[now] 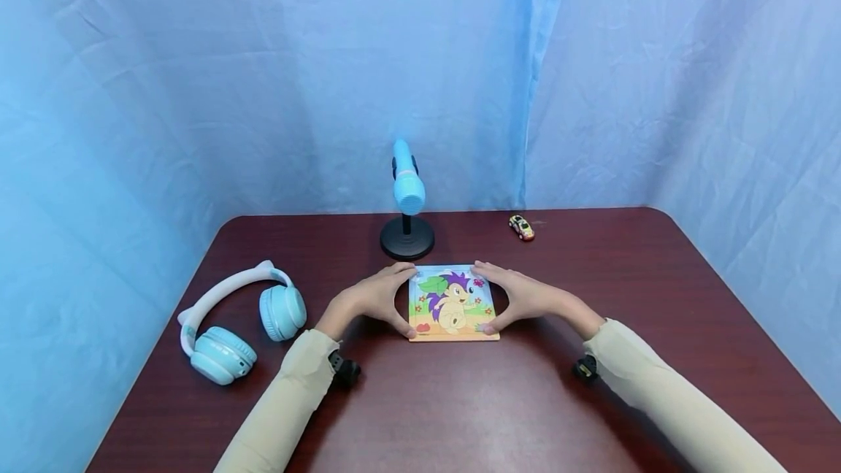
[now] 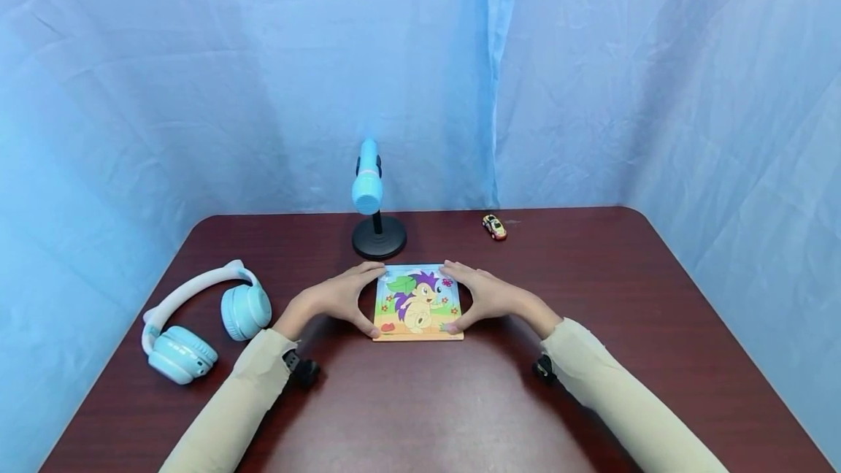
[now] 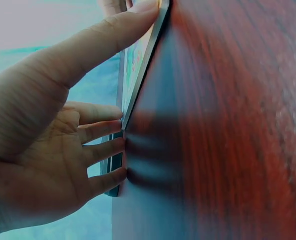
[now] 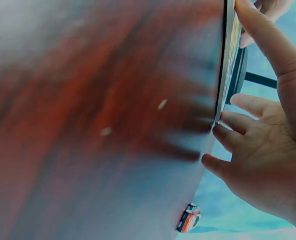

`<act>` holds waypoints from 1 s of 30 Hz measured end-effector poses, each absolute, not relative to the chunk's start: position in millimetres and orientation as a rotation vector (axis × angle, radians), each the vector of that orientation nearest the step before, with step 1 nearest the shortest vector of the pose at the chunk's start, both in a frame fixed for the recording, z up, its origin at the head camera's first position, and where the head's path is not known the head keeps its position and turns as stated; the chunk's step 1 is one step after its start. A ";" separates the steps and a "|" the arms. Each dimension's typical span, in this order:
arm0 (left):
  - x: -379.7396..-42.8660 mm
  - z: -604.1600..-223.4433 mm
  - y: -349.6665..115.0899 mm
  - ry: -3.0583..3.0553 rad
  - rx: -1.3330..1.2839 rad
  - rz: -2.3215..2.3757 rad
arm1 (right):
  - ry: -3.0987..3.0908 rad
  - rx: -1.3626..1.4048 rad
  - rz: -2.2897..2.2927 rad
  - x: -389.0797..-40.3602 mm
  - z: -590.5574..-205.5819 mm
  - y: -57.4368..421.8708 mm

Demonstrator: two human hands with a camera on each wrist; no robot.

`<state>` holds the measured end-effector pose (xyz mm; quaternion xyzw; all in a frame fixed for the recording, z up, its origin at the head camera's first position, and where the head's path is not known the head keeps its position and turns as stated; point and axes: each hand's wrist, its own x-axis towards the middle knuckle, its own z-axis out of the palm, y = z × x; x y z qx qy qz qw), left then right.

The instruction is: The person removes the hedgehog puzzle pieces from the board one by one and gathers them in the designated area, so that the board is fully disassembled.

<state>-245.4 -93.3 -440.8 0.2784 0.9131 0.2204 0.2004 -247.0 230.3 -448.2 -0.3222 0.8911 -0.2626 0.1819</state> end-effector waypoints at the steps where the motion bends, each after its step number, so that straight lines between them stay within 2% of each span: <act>1: -245.5 -440.8 -93.2 2.554 0.781 0.618 | 2.521 -0.907 -0.737 -247.3 -447.8 229.5; 30: -236.9 -440.6 -86.8 2.605 0.811 0.552 | 2.653 -0.916 -0.654 -273.5 -438.8 209.8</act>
